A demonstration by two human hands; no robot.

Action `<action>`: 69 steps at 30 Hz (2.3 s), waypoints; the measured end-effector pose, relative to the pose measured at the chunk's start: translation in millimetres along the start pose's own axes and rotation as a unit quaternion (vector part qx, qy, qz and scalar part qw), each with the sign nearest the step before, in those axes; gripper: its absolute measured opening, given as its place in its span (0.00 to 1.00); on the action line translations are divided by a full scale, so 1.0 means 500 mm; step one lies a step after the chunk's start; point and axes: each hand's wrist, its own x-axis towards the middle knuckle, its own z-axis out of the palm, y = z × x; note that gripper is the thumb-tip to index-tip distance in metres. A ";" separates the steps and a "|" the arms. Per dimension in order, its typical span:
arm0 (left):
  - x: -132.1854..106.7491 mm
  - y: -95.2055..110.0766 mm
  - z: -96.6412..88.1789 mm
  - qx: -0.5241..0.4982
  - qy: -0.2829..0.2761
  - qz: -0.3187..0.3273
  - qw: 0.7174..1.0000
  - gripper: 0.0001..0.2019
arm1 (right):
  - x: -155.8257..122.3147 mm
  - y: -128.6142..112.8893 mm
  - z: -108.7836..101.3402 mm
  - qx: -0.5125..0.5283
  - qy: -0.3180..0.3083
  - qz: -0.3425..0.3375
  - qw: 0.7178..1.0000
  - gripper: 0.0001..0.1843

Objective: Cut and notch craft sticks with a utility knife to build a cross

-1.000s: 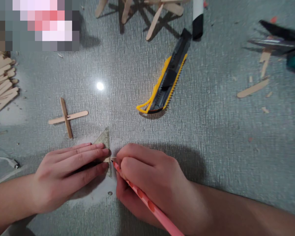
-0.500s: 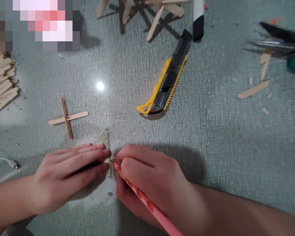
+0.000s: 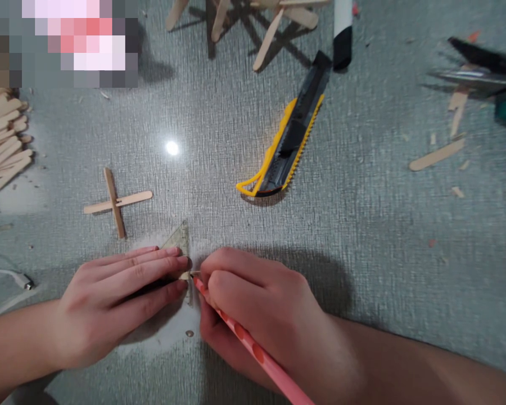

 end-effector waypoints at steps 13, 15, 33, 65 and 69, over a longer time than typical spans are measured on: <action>0.026 -0.002 -0.032 0.016 -0.069 0.040 0.997 0.09 | 0.002 -0.003 0.002 -0.005 0.001 0.003 1.000 0.14; 0.022 0.000 -0.026 0.009 -0.054 0.025 0.998 0.09 | 0.003 -0.003 0.002 -0.003 0.002 0.004 1.000 0.14; -0.001 0.002 -0.005 0.036 -0.018 0.020 0.999 0.13 | 0.008 0.000 0.001 -0.003 0.014 0.008 1.000 0.15; 0.000 0.004 -0.006 0.025 -0.020 0.011 0.999 0.11 | 0.008 -0.002 0.000 0.001 -0.004 0.003 1.000 0.14; 0.002 0.005 -0.004 0.026 -0.019 0.006 0.999 0.11 | 0.009 -0.004 -0.001 -0.001 -0.005 0.017 1.000 0.15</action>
